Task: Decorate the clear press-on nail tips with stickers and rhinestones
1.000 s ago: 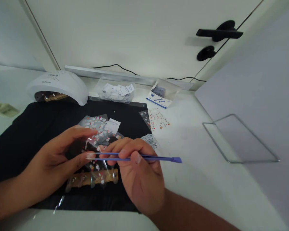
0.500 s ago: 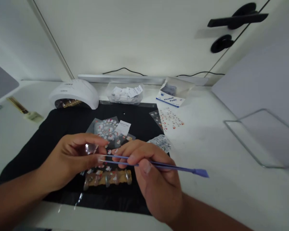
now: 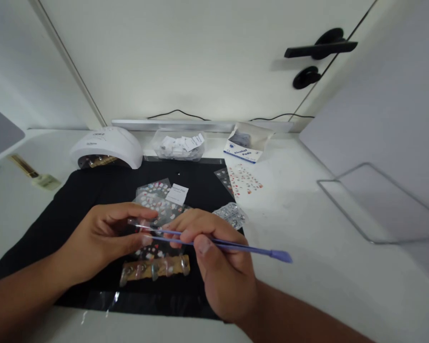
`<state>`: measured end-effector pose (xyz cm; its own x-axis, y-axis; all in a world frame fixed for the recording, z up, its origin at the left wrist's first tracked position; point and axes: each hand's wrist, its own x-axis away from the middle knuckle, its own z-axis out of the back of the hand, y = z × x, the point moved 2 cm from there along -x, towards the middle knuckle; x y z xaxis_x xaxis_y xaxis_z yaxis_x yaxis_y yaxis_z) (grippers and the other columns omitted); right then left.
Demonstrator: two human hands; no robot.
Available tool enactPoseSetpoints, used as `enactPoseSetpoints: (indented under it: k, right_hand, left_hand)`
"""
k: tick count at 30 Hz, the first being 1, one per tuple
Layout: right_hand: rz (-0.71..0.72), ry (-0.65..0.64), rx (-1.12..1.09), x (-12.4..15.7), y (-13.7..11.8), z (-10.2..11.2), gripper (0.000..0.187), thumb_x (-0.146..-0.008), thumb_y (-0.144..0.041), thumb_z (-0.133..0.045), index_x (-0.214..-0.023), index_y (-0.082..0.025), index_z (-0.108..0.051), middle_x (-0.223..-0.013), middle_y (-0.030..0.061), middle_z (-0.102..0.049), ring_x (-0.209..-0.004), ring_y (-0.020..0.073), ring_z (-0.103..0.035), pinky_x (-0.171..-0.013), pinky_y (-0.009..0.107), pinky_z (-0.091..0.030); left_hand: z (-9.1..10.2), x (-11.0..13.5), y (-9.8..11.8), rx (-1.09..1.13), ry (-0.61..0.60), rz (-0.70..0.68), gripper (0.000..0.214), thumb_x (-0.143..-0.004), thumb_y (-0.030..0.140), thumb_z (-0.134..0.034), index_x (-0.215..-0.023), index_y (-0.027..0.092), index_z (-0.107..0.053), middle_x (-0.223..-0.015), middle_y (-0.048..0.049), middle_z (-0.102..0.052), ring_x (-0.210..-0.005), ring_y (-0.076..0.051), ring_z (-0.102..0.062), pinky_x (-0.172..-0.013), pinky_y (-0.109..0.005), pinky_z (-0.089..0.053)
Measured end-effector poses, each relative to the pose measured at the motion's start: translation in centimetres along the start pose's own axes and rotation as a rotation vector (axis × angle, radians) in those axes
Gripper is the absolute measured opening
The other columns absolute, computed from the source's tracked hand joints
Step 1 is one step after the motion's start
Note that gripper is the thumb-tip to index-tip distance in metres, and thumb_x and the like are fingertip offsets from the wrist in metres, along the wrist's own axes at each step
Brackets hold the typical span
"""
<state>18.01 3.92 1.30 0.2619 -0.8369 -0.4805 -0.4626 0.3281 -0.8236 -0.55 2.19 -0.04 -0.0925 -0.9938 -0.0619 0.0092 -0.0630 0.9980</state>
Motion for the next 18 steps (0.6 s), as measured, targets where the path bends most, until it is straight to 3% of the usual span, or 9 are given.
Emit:
enactPoseSetpoints:
  k: [3, 4, 6, 8, 12, 15, 18]
  right_hand:
    - [0.006, 0.074, -0.036, -0.6, 0.0, 0.7, 0.018, -0.093, -0.033, -0.064, -0.085, -0.024, -0.078, -0.070, 0.0030, -0.073, -0.077, 0.0217, -0.071, -0.078, 0.040, -0.060]
    - [0.002, 0.104, -0.039, -0.9, 0.0, 1.2, 0.018, -0.092, -0.035, -0.066, -0.083, -0.024, -0.078, -0.069, 0.0028, -0.073, -0.075, 0.0212, -0.071, -0.079, 0.040, -0.060]
    - [0.031, 0.197, -0.033, -1.7, -0.1, 2.4, 0.020, -0.089, -0.038, -0.069, -0.077, -0.024, -0.076, -0.066, 0.0013, -0.072, -0.069, 0.0186, -0.068, -0.077, 0.039, -0.060]
    - [0.066, 0.243, -0.038, -2.5, -0.3, 3.6, 0.019, -0.087, -0.040, -0.071, -0.077, -0.025, -0.076, -0.068, 0.0007, -0.072, -0.073, 0.0186, -0.069, -0.075, 0.037, -0.060]
    - [0.100, 0.306, -0.065, -3.7, -0.4, 5.1, 0.016, -0.084, -0.038, -0.075, -0.075, -0.025, -0.075, -0.069, -0.0014, -0.073, -0.072, 0.0177, -0.071, -0.076, 0.038, -0.061]
    - [0.095, 0.325, -0.090, -4.0, -0.2, 5.5, 0.016, -0.083, -0.038, -0.076, -0.074, -0.024, -0.075, -0.071, -0.0014, -0.075, -0.068, 0.0153, -0.071, -0.071, 0.033, -0.060]
    - [0.070, 0.334, -0.098, -4.0, 0.0, 5.8, 0.017, -0.082, -0.039, -0.077, -0.074, -0.024, -0.075, -0.073, 0.0000, -0.076, -0.068, 0.0164, -0.072, -0.066, 0.033, -0.060]
  left_hand:
    - [1.8, -0.6, 0.2, -0.135, 0.102, -0.080, 0.051, -0.078, 0.039, -0.072, -0.126, 0.023, -0.064, -0.101, -0.0051, -0.072, -0.085, -0.018, -0.069, -0.075, -0.029, -0.059]
    - [3.1, -0.9, 0.5, -0.353, 0.257, -0.128, 0.053, -0.083, 0.048, -0.064, -0.129, 0.023, -0.058, -0.106, -0.0046, -0.070, -0.088, -0.018, -0.069, -0.076, -0.030, -0.059]
    - [6.4, -1.7, 1.1, -0.527, 0.425, -0.086, 0.045, -0.090, 0.048, -0.056, -0.125, 0.019, -0.057, -0.109, -0.0060, -0.067, -0.098, -0.021, -0.066, -0.086, -0.034, -0.057]
    - [10.0, -2.5, 1.5, -0.685, 0.504, 0.039, 0.033, -0.095, 0.041, -0.056, -0.115, 0.015, -0.063, -0.104, -0.0061, -0.067, -0.098, -0.023, -0.066, -0.088, -0.039, -0.056]
    - [15.3, -3.7, 0.1, -0.932, 0.491, 0.329, 0.034, -0.096, 0.034, -0.063, -0.124, 0.015, -0.061, -0.125, -0.0097, -0.064, -0.106, -0.025, -0.066, -0.089, -0.045, -0.058]
    - [16.3, -4.7, -1.8, -1.050, 0.484, 0.376, 0.035, -0.097, 0.034, -0.063, -0.128, 0.016, -0.059, -0.128, -0.0110, -0.063, -0.108, -0.025, -0.065, -0.090, -0.046, -0.058]
    - [16.3, -5.8, -3.0, -1.117, 0.469, 0.297, 0.036, -0.097, 0.033, -0.063, -0.128, 0.016, -0.059, -0.128, -0.0114, -0.062, -0.108, -0.025, -0.065, -0.090, -0.046, -0.058]
